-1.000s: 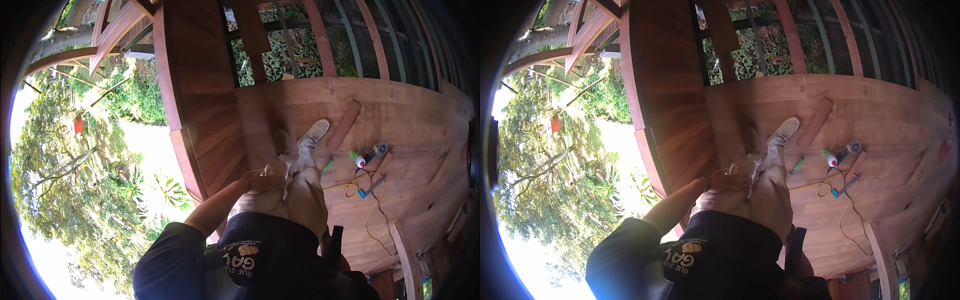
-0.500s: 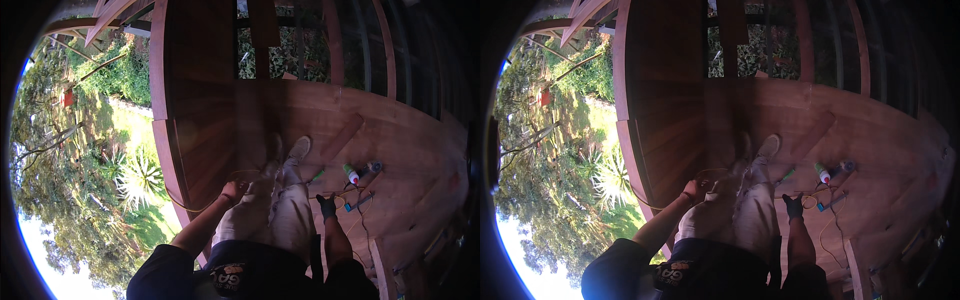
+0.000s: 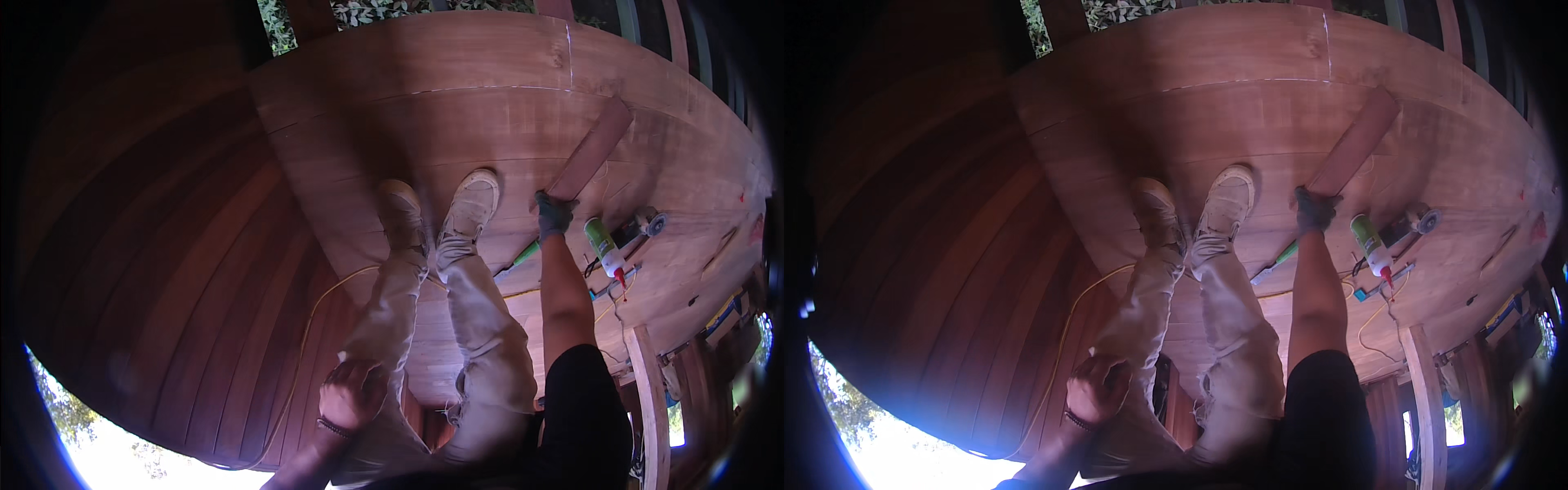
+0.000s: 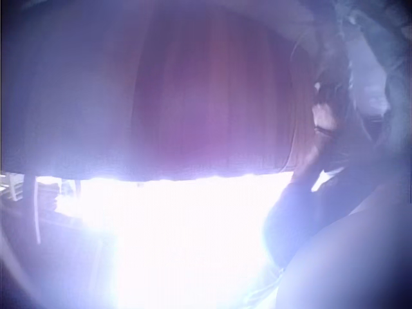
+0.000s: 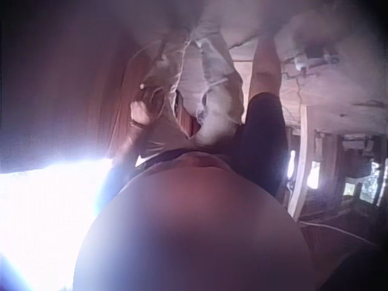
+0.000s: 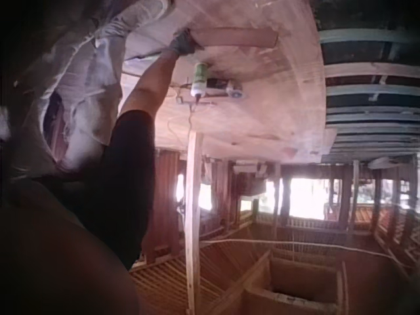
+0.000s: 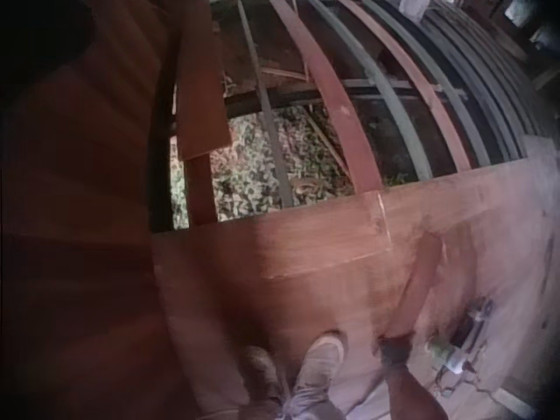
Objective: The person installs wooden planks on a curved floor. They apply glue to the floor, position planks, and secure them with a nail gun. The person moves around the workspace to reach different sections.
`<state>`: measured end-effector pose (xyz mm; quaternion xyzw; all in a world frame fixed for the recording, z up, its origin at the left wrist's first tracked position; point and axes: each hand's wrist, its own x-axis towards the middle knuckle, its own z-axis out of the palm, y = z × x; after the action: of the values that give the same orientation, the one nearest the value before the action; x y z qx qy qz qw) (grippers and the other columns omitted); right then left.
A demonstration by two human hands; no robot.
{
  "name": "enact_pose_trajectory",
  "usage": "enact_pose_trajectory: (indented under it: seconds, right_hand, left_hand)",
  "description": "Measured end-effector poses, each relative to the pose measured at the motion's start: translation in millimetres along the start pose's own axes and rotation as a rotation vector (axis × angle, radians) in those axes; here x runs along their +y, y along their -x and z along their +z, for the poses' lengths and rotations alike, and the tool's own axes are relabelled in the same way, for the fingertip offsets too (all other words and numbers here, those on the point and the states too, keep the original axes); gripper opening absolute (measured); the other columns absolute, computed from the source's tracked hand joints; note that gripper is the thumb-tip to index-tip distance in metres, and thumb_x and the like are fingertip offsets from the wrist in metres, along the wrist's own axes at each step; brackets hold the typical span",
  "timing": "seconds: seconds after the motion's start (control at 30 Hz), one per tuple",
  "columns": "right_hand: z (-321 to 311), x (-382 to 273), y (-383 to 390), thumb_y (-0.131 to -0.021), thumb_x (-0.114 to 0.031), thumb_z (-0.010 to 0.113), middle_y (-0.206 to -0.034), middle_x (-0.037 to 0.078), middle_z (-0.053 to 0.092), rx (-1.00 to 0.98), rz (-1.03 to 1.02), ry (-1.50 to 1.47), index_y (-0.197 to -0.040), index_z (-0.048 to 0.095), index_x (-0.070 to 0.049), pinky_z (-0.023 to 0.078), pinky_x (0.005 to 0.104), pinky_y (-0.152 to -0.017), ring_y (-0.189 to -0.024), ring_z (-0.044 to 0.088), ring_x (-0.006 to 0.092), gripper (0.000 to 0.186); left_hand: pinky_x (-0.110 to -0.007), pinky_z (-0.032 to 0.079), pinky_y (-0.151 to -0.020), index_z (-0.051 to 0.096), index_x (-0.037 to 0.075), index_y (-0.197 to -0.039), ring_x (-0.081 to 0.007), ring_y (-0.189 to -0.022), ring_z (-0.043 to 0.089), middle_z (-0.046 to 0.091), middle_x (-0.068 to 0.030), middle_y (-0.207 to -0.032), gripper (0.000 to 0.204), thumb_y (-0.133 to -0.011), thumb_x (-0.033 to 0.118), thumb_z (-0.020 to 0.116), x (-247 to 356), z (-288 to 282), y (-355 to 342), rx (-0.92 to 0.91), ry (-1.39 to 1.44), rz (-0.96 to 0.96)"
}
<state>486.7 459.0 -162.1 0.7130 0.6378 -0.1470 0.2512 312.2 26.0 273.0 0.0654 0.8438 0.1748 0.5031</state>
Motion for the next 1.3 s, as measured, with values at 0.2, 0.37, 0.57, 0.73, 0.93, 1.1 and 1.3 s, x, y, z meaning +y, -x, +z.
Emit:
enact_pose_trajectory:
  seconds: [0.2,0.37,0.57,0.73,0.93,1.1,1.3]
  right_hand:
    - [-54.4,-23.7,65.1,-0.063,-0.053,0.092,-0.120,0.022,0.069,-0.112,-0.168,-0.432,-0.132,0.062,-0.001,0.053,0.0453,-0.097,-0.111,0.067,0.0329,0.091]
    - [-161.4,-64.5,116.4,-0.076,-0.043,0.090,-0.100,0.008,0.073,-0.287,-0.067,-0.814,-0.121,0.067,-0.004,0.056,0.0369,-0.071,-0.085,0.070,0.0214,0.063]
    - [-348.2,-124.7,181.0,-0.083,-0.038,0.084,-0.106,0.008,0.073,-0.682,0.100,-0.621,-0.125,0.065,-0.014,0.057,0.0377,-0.062,-0.082,0.071,0.0226,0.051]
    - [-419.3,-185.0,254.2,-0.086,-0.014,0.080,-0.120,0.010,0.069,-0.804,-0.454,-0.553,-0.141,0.054,-0.001,0.060,0.0377,-0.086,-0.101,0.070,0.0218,0.062]
    - [-428.6,-324.4,279.8,-0.088,-0.010,0.077,-0.122,0.008,0.068,-0.752,-0.897,0.112,-0.140,0.056,0.001,0.053,0.0287,-0.094,-0.107,0.065,0.0154,0.057]
    - [-379.1,-454.6,298.1,-0.086,-0.012,0.076,-0.125,0.012,0.069,-0.731,-1.350,0.349,-0.146,0.050,0.003,0.052,0.0315,-0.094,-0.108,0.065,0.0171,0.067]
    - [-270.2,-562.9,318.6,-0.087,-0.016,0.075,-0.119,0.015,0.071,-0.911,-1.370,0.361,-0.141,0.056,-0.002,0.054,0.0354,-0.092,-0.106,0.068,0.0225,0.059]
  left_hand:
    - [-0.047,0.059,-0.076,0.071,0.010,-0.106,-0.0370,-0.089,0.072,0.074,-0.0145,-0.097,0.021,-0.087,0.020,0.074,7.6,-3.3,2.2,0.032,0.050,-0.004]
    - [-0.047,0.058,-0.080,0.070,0.010,-0.104,-0.0375,-0.093,0.071,0.072,-0.0159,-0.100,0.017,-0.090,0.020,0.070,36.8,-29.4,4.8,0.118,0.228,0.016]
    - [-0.043,0.055,-0.087,0.068,0.000,-0.105,-0.0367,-0.094,0.067,0.069,-0.0195,-0.101,0.021,-0.084,0.004,0.069,72.2,-208.7,70.2,0.763,0.249,0.238]
    - [-0.046,0.048,-0.103,0.062,-0.006,-0.124,-0.0374,-0.113,0.062,0.065,-0.0212,-0.123,0.035,-0.093,0.009,0.070,23.4,-405.2,92.5,1.399,-0.063,0.174]
    - [-0.043,0.038,-0.116,0.042,-0.004,-0.151,-0.0385,-0.141,0.049,0.051,-0.0273,-0.149,0.077,-0.098,0.044,0.069,-44.1,-465.6,34.9,1.064,0.018,-0.092]
    - [-0.047,0.045,-0.109,0.046,-0.002,-0.147,-0.0434,-0.130,0.055,0.057,-0.0277,-0.139,0.085,-0.092,0.057,0.071,-43.7,-446.3,15.1,1.239,-0.181,-0.189]
    - [-0.050,0.038,-0.118,0.028,0.000,-0.159,-0.0421,-0.139,0.047,0.044,-0.0317,-0.150,0.093,-0.090,0.040,0.076,-50.7,-448.5,8.3,1.193,0.121,-0.177]
